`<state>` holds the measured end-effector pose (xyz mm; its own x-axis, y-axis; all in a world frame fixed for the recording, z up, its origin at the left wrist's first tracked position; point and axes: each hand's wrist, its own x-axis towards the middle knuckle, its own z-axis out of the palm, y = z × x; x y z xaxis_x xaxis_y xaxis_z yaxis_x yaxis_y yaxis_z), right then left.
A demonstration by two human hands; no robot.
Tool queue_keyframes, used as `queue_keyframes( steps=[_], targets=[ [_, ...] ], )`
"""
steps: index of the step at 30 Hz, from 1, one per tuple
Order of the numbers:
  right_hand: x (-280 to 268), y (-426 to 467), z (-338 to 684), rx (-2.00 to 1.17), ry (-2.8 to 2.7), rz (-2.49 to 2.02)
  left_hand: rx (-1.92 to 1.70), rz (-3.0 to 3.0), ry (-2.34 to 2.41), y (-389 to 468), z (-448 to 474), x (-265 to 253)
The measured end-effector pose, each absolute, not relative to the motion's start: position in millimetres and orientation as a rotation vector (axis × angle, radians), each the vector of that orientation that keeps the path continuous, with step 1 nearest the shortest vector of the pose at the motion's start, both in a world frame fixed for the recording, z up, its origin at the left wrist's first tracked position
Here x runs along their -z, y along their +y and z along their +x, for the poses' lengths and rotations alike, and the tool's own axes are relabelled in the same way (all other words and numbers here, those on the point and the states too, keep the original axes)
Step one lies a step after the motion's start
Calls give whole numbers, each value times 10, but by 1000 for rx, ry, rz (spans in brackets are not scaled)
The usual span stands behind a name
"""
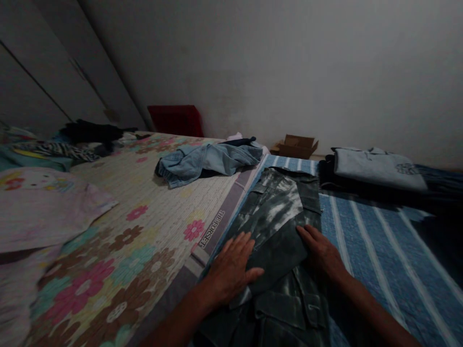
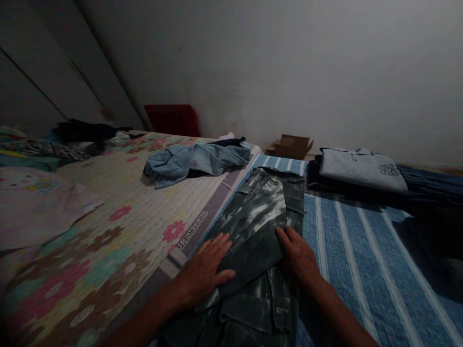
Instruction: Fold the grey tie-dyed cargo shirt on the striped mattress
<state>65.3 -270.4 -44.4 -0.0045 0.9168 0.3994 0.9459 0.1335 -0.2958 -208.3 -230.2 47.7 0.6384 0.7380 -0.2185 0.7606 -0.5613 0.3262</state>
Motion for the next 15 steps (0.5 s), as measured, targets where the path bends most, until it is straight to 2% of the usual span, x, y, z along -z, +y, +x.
queue_keyframes(
  steps=[3,7,11,15],
  targets=[
    [410,-2703,623,88,-1961,-1842,235,2447,1191,-2314,-2104,-439],
    [267,-2802,607,54,-1980,-1896,269,2421,1165,-2273,-2123,-541],
    [-72,-2849,524,-27,-2038,-1784,192,2451,1103,-2144,-1910,-679],
    [-384,-2486,390,-111,-1996,-1683,-5,2625,981,-1875,-1422,-620]
  ],
)
